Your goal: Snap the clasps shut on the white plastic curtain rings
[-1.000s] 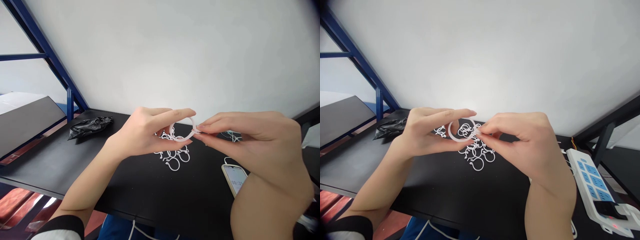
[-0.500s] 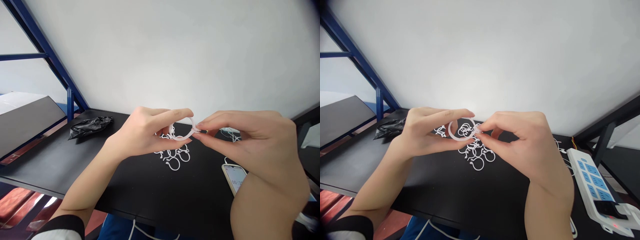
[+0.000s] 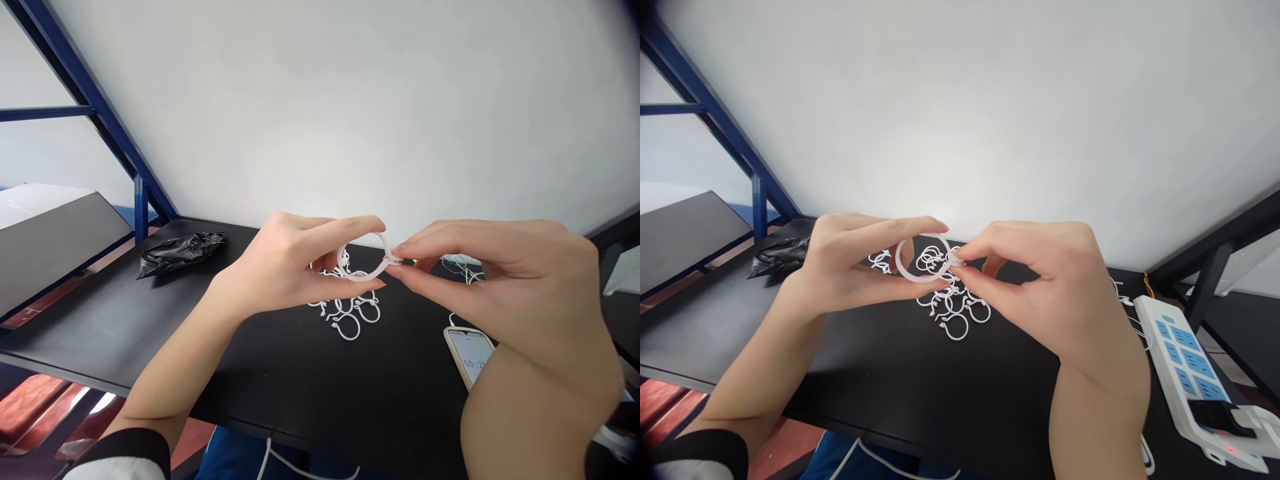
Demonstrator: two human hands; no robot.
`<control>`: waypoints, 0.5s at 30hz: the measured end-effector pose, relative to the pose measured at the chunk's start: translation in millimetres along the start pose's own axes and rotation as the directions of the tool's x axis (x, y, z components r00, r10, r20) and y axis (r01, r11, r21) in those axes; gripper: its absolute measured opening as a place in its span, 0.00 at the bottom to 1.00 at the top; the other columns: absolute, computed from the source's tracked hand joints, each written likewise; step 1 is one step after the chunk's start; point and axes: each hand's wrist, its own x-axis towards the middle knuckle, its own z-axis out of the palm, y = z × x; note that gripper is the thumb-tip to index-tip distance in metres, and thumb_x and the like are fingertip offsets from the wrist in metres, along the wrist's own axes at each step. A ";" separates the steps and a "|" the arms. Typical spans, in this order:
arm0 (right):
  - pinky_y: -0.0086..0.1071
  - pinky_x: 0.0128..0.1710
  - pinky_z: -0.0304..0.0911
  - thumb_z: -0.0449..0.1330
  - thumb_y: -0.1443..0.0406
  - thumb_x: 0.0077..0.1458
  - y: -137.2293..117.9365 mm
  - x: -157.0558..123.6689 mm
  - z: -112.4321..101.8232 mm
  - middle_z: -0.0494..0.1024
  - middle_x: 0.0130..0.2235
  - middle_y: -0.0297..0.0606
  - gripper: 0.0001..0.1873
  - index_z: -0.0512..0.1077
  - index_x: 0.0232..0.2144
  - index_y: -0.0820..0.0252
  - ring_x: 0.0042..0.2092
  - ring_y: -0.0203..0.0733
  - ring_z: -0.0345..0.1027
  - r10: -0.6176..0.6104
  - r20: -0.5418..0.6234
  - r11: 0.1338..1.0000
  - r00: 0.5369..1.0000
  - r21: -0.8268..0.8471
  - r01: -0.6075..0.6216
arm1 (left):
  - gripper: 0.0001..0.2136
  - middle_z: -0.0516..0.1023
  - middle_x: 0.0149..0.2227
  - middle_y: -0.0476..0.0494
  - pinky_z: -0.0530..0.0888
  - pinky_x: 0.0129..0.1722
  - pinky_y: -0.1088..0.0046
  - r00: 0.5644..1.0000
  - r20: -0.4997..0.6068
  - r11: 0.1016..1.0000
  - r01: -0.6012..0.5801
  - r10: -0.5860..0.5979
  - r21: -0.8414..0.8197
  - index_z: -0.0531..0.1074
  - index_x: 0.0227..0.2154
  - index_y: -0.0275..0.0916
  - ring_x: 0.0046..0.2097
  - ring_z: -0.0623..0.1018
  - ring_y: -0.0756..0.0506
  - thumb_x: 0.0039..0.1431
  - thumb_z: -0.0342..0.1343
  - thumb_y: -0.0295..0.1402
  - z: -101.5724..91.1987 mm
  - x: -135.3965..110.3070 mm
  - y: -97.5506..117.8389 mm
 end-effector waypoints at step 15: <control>0.29 0.23 0.64 0.64 0.70 0.54 1.3 0.8 1.1 0.77 0.26 0.23 0.08 0.73 0.29 0.51 0.23 0.31 0.69 -0.032 -0.018 0.999 0.999 -0.010 0.031 | 0.16 0.66 0.20 0.57 0.64 0.22 0.83 0.997 -0.055 0.998 -0.048 0.050 0.035 0.73 0.44 0.40 0.20 0.64 0.57 0.55 0.64 0.41 1.7 0.7 -2.2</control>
